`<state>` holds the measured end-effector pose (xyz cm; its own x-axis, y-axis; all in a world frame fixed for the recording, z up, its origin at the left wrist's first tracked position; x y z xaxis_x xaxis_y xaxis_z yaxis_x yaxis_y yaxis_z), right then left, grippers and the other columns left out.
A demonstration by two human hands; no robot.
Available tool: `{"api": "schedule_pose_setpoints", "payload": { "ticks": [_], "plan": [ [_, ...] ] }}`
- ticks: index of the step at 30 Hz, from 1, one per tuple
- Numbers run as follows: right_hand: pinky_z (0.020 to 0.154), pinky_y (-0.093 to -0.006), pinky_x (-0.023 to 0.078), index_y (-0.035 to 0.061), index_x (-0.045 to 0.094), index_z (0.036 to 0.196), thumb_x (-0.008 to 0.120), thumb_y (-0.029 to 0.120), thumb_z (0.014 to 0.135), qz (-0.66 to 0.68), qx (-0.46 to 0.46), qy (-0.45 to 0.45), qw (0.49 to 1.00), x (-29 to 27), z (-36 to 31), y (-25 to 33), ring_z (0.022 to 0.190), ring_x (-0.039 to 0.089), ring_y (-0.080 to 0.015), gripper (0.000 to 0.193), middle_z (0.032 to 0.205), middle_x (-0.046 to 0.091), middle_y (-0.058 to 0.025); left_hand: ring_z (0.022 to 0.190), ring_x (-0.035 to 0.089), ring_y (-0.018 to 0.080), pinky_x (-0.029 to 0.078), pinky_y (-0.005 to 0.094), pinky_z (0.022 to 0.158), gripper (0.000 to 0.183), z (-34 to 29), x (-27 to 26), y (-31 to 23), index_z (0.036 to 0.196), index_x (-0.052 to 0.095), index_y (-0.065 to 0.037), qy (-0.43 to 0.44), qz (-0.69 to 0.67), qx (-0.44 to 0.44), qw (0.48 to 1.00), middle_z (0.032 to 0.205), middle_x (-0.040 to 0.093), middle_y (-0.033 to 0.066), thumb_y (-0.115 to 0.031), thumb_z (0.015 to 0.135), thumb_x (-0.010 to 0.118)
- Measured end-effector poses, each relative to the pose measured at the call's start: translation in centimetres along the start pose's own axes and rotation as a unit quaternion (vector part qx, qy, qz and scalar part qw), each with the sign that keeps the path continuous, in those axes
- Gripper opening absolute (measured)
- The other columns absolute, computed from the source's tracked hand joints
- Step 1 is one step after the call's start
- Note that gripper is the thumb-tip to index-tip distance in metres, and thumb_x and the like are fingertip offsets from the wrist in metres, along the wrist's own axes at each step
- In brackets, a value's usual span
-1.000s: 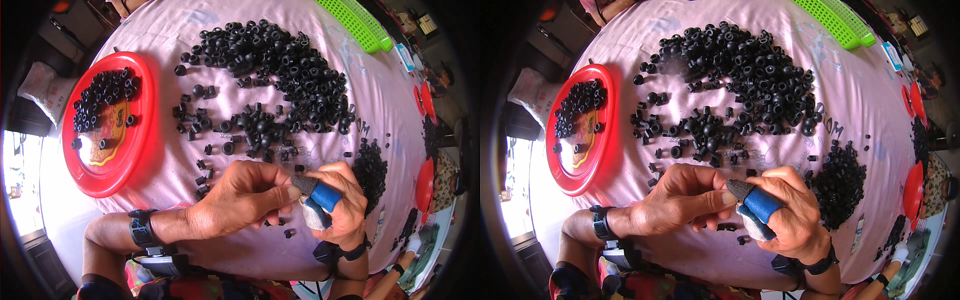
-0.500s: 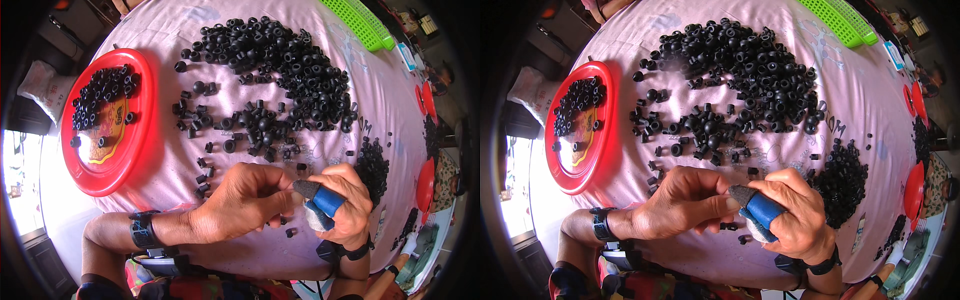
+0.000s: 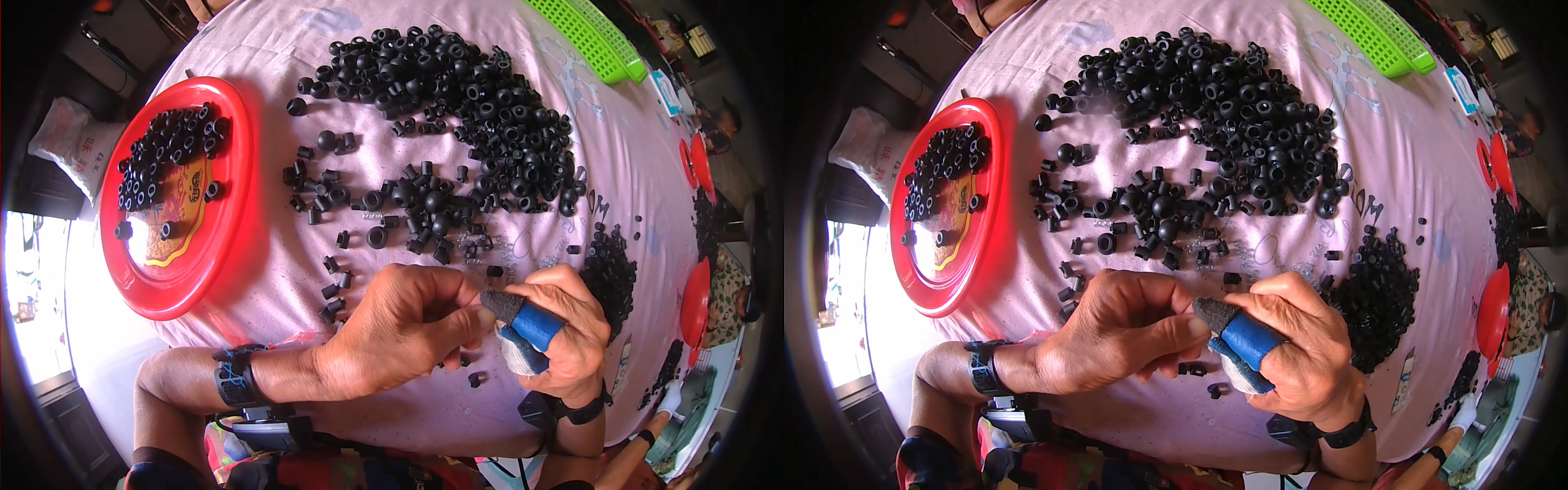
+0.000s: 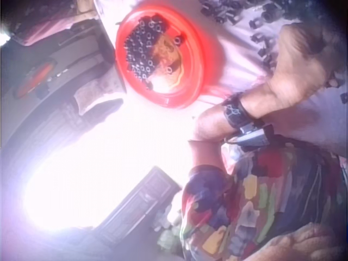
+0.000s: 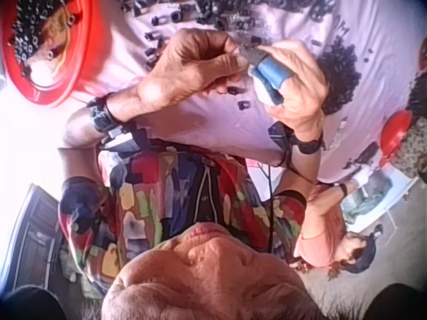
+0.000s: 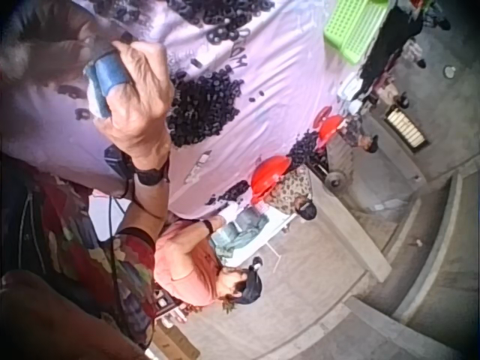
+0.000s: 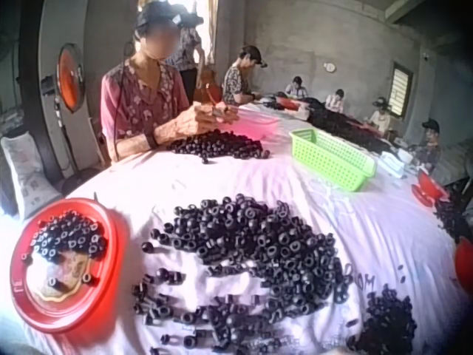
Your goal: Manually process and sort small black plastic shoe eyelets or components at a table.
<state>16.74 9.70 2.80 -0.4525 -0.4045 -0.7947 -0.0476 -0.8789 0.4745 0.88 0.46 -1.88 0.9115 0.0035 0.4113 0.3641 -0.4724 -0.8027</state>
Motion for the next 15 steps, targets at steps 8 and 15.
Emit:
{"api": "schedule_pose_setpoints", "payload": {
  "ticks": [8,15],
  "plan": [
    [0.066,-0.037,0.055,-0.0069,0.067,0.099,0.076,0.008,0.06,-0.082,-0.026,-0.015,0.996,0.35,-0.21,0.66,0.085,0.064,-0.0332,0.043,0.098,0.069,-0.0202,0.06,0.057,0.0028,0.045,0.0192,0.051,0.02,-0.12,0.56,-0.38,0.088,0.064,-0.001,-0.024,-0.021,0.013,0.999,0.072,0.063,-0.0008,-0.017,0.099,0.061],
    [0.068,-0.0395,0.056,-0.0054,0.065,0.092,0.078,0.006,0.056,-0.034,-0.012,-0.041,0.999,0.4,-0.4,-0.11,0.081,0.065,-0.0351,0.04,0.098,0.069,-0.0208,0.061,0.058,0.002,0.043,0.0178,0.047,0.022,0.19,0.43,-0.15,0.09,0.066,-0.002,-0.009,-0.034,0.018,0.999,0.074,0.064,-0.0017,-0.022,0.098,0.063]
  ]
}}
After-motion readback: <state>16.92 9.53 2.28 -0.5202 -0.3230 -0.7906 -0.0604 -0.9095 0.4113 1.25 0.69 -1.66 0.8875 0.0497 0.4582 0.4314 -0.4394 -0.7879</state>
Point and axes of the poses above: each hand's wrist, its own z-axis towards the middle knuckle, its own x-axis out of the palm, y = z × x, the point moved 3 cm from there along z, towards the middle knuckle
